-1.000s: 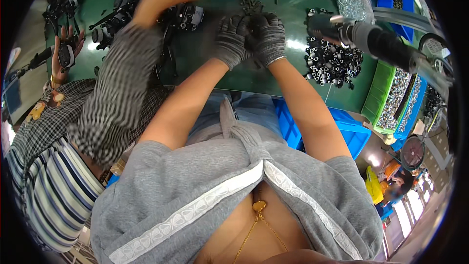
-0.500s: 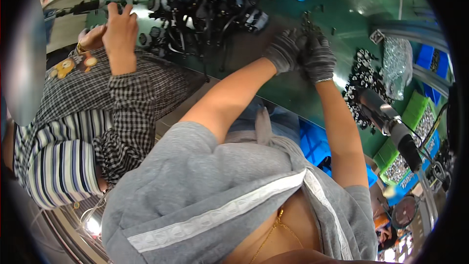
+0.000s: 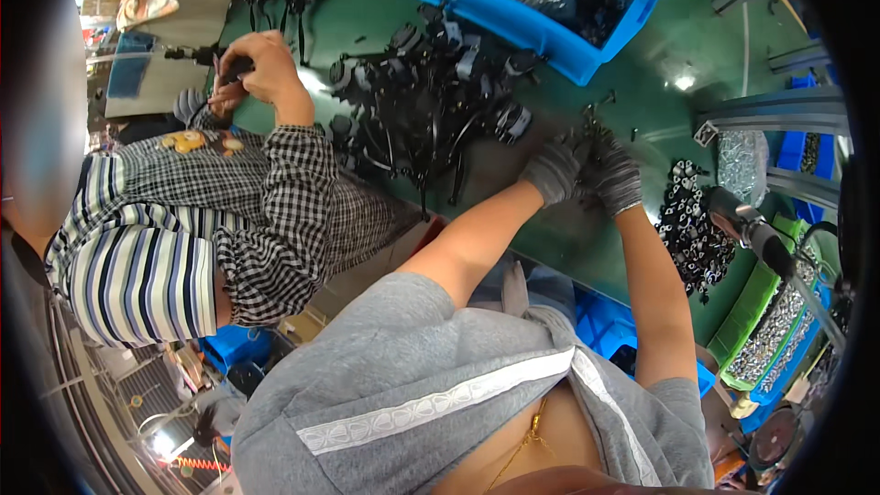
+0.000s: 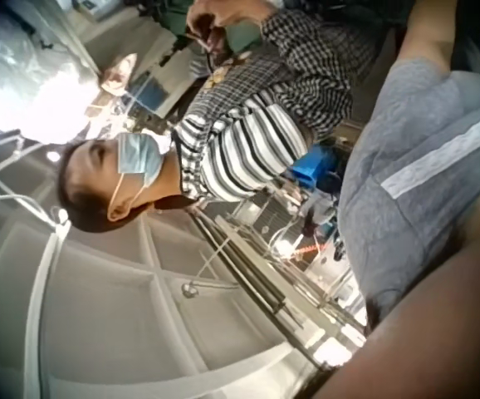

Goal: Assembling brake lever components using a pneumatic screwdriver at a factory workstation.

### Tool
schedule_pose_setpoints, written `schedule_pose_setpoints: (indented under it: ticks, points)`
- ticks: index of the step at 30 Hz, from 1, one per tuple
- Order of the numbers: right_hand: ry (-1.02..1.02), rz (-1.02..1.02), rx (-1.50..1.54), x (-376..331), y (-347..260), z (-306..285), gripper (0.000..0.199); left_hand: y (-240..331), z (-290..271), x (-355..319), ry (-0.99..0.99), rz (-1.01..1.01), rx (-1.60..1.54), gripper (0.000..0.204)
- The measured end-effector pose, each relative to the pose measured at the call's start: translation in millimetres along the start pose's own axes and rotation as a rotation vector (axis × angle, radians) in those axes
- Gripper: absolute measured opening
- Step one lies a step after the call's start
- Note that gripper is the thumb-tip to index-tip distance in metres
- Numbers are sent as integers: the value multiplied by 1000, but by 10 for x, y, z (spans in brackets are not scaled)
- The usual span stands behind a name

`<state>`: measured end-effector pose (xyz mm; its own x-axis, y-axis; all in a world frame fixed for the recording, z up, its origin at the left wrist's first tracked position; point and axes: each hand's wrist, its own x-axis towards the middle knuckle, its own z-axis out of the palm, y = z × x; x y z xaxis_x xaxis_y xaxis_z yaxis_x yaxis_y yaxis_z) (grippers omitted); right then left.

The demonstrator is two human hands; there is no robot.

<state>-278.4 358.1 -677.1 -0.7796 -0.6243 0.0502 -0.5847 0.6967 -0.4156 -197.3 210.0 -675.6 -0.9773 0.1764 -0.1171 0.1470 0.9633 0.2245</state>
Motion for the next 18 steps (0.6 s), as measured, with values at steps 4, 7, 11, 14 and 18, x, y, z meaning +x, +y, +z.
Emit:
schedule_pose_setpoints:
  ticks: [4, 7, 11, 14, 18]
  points:
    - [-192, -30, 20, 170, -33, -118, 58, -43, 120, -9, 211, -2, 43, 94]
    - [-307, -2, 49, 234, 45, -149, 56, -42, 125, 20, 270, -53, -68, 91]
    - [-318, -79, 176, 235, 263, 14, 50, -19, 156, 15, 276, -138, -93, 91]
    - [-241, -115, 134, 182, 179, -205, 42, 6, 42, 53, 246, -191, -189, 94]
    - [-190, 360, 963, 172, 38, -573, 30, -41, 104, 12, 361, -151, -123, 90]
